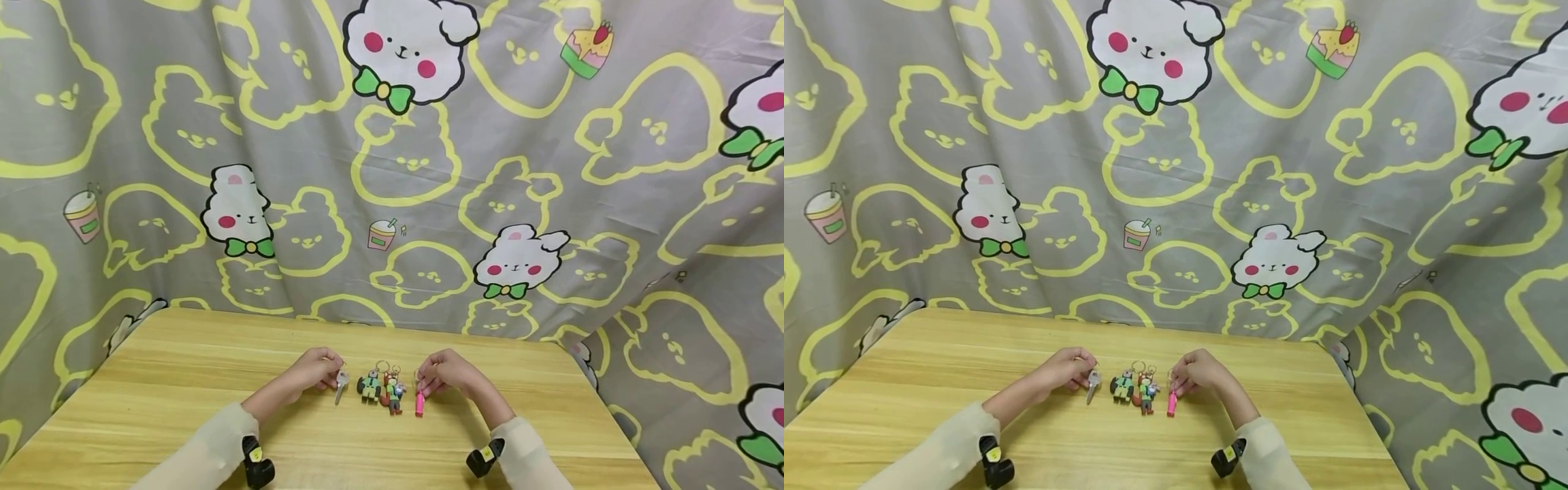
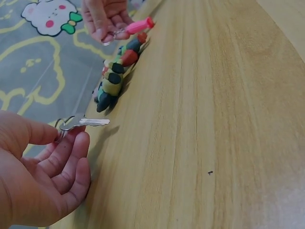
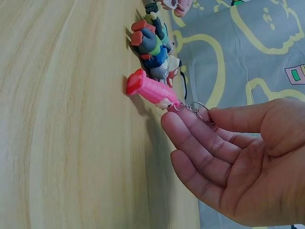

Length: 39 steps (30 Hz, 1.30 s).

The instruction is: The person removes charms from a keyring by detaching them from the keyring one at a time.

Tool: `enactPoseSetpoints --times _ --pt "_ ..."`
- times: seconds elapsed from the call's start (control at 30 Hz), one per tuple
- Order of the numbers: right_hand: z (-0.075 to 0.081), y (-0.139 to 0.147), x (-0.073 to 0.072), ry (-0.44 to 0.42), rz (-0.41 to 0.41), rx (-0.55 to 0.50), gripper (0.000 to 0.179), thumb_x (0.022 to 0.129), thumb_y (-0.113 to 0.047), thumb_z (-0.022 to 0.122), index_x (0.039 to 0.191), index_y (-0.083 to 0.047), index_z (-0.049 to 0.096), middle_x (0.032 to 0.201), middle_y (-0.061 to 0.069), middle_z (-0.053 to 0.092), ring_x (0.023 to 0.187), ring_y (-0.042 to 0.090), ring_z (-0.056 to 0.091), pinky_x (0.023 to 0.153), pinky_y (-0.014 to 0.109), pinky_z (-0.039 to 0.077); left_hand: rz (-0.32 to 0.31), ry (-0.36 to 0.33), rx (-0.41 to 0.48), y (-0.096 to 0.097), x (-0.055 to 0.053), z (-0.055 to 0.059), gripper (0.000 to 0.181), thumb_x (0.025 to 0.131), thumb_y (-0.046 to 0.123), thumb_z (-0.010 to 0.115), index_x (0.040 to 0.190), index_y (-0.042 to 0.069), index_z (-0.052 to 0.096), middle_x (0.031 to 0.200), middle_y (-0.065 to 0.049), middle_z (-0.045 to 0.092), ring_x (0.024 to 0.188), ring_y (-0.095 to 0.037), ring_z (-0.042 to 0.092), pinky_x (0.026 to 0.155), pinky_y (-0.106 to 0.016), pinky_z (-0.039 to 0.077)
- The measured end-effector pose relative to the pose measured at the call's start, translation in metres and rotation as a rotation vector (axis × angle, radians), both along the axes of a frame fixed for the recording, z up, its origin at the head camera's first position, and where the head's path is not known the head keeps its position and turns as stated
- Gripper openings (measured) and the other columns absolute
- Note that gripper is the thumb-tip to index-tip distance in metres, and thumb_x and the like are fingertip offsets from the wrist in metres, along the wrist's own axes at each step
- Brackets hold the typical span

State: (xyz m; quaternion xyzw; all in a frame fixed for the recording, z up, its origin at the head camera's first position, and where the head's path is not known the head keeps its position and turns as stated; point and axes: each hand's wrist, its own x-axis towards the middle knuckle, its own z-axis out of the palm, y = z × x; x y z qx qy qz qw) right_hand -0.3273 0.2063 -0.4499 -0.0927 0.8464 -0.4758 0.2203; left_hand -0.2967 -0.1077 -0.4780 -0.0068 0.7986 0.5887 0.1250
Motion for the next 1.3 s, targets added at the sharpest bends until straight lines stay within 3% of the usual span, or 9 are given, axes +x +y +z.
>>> enactPoseSetpoints --times 0.43,0.77,1.03,1.3 --pt "-0.002 -0.001 -0.004 -0.021 -0.004 -0.004 0.02 0.101 -0.008 0.054 0.099 0.004 0.071 0.085 0.013 0.078 0.069 0.017 0.074 0.065 0.03 0.054 0.019 -0.001 -0.007 0.001 -0.008 -0.001 0.018 0.105 0.013 0.053 0.107 -0.001 0.064 0.089 -0.009 0.068 0.075 -0.018 0.064 0.066 -0.03 0.049" --pt "0.001 -0.002 -0.005 -0.019 -0.006 0.011 0.021 0.102 -0.01 0.054 0.101 0.005 0.069 0.088 0.016 0.078 0.069 0.017 0.073 0.067 0.032 0.055 -0.036 -0.007 -0.038 -0.003 -0.015 -0.001 0.017 0.103 0.013 0.056 0.106 -0.002 0.064 0.09 -0.009 0.066 0.076 -0.016 0.065 0.066 -0.029 0.051" --pt "-0.002 -0.003 -0.005 -0.014 0.002 0.008 0.022 0.102 -0.01 0.054 0.102 0.006 0.069 0.088 0.017 0.077 0.068 0.016 0.073 0.066 0.031 0.055 -0.087 0.044 -0.056 -0.005 -0.018 -0.003 0.019 0.104 0.013 0.056 0.105 -0.004 0.064 0.088 -0.011 0.069 0.073 -0.015 0.064 0.064 -0.029 0.051" --pt "-0.006 -0.004 -0.006 -0.01 -0.004 0.008 0.022 0.102 -0.009 0.053 0.101 0.006 0.069 0.087 0.017 0.077 0.068 0.015 0.072 0.065 0.031 0.055 -0.059 0.075 -0.085 -0.003 -0.02 -0.008 0.014 0.102 0.009 0.058 0.102 -0.003 0.065 0.085 -0.011 0.067 0.07 -0.015 0.061 0.062 -0.029 0.05"
